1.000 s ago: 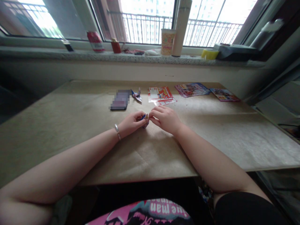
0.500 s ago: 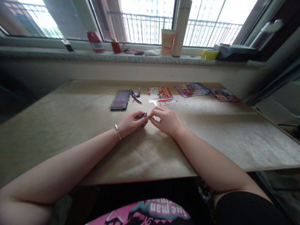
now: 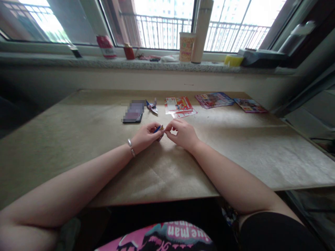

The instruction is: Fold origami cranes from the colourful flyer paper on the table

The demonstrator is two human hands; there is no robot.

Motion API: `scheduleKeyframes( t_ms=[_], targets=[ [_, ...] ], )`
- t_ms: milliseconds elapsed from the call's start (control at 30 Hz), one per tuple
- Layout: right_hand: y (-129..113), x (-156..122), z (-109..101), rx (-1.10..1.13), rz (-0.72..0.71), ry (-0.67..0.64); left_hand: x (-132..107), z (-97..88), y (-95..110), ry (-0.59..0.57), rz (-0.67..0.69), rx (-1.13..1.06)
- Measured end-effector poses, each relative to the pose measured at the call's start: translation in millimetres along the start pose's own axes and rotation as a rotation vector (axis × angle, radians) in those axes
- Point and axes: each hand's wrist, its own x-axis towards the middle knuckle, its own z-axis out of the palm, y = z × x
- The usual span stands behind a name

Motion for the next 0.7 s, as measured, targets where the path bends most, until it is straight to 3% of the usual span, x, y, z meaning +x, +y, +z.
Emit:
scheduleKeyframes(
  t_ms=[400, 700],
  targets=[
    [1.5, -1.3, 1.3, -0.076, -0.074, 0.015, 0.8, -0.5, 2.2, -0.021, -0.040, -0.070],
    [2.7, -1.9, 4.2, -0.125, -0.122, 0.004, 0.5, -1.4, 6.1, 0.010, -0.048, 0.029]
  ],
)
